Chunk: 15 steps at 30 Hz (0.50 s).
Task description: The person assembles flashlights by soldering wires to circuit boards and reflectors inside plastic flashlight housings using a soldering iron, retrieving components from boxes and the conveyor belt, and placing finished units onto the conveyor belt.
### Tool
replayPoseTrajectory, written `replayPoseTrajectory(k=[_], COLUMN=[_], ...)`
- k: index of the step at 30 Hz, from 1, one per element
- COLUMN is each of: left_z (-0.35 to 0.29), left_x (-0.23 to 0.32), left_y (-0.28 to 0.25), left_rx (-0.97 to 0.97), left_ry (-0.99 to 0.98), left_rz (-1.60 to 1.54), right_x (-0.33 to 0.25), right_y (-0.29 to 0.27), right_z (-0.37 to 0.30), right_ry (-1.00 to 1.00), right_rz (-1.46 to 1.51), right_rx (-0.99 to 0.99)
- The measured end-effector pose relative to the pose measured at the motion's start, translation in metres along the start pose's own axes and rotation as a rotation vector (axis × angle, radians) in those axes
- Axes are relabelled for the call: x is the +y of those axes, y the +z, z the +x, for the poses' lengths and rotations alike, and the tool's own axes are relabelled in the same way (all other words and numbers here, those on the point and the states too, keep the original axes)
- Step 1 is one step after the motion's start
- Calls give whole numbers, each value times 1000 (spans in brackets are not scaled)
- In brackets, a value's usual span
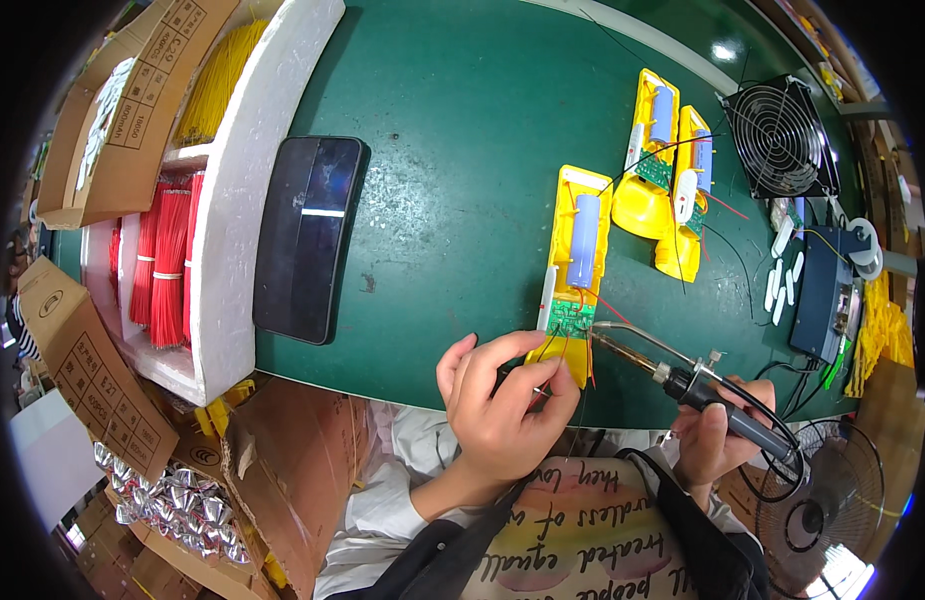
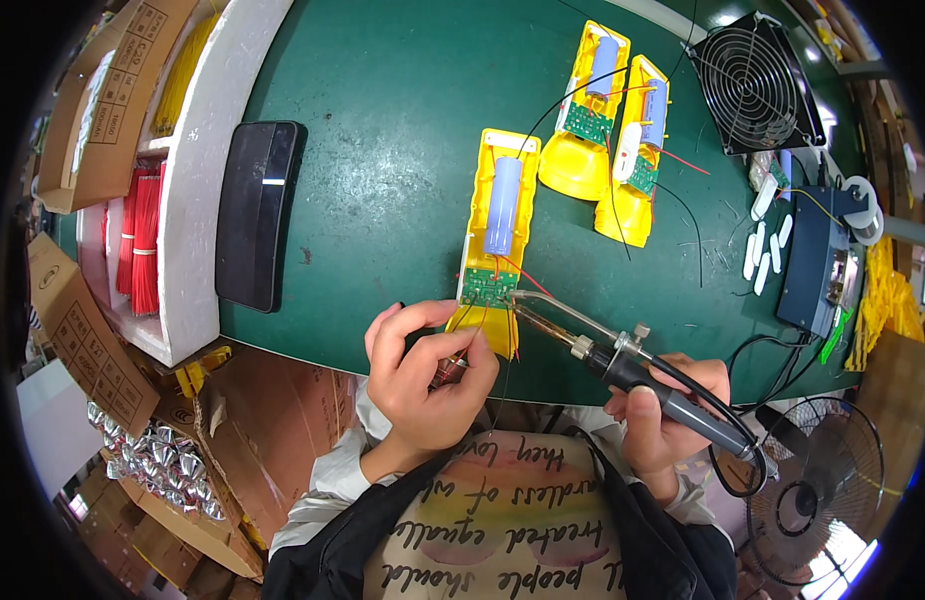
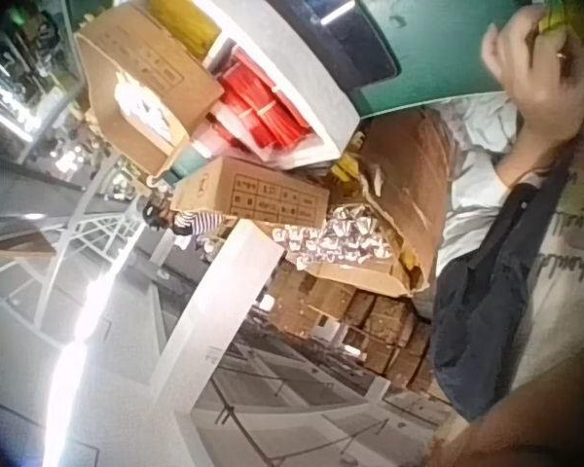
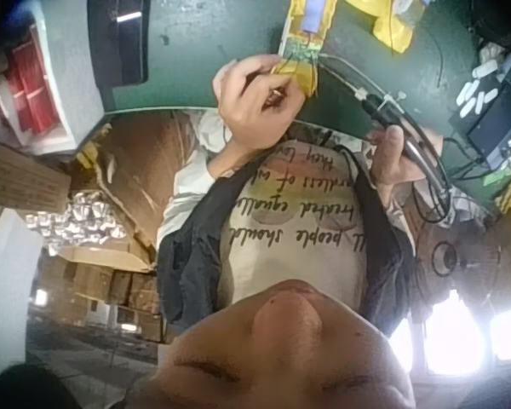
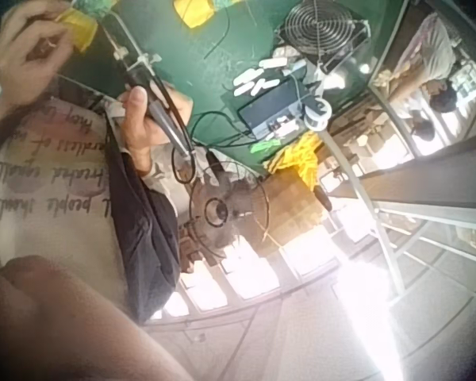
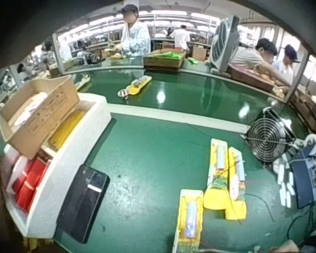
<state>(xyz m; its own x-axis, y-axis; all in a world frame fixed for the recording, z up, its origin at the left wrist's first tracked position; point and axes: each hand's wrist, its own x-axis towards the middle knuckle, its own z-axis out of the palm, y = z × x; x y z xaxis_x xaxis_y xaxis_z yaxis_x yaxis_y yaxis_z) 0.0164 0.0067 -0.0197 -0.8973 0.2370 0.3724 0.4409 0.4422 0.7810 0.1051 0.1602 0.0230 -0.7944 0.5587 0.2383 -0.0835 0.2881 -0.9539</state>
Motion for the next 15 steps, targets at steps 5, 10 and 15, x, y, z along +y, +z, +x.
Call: replayPoseTrajectory(k=[5, 10, 15], left_z=[0, 0, -3], left_x=[1, 4, 5], left_y=[-1, 3, 4], left_rx=[-1, -16, 1], left_ry=[-3, -27, -31], left_rz=[7, 72, 173], right_x=[-1, 2, 10], right_y=[-3, -11, -20], right_z=[-3, -7, -13], right_ry=[-23, -52, -33], right_rz=[33, 50, 81], right_rx=[3, 33, 68])
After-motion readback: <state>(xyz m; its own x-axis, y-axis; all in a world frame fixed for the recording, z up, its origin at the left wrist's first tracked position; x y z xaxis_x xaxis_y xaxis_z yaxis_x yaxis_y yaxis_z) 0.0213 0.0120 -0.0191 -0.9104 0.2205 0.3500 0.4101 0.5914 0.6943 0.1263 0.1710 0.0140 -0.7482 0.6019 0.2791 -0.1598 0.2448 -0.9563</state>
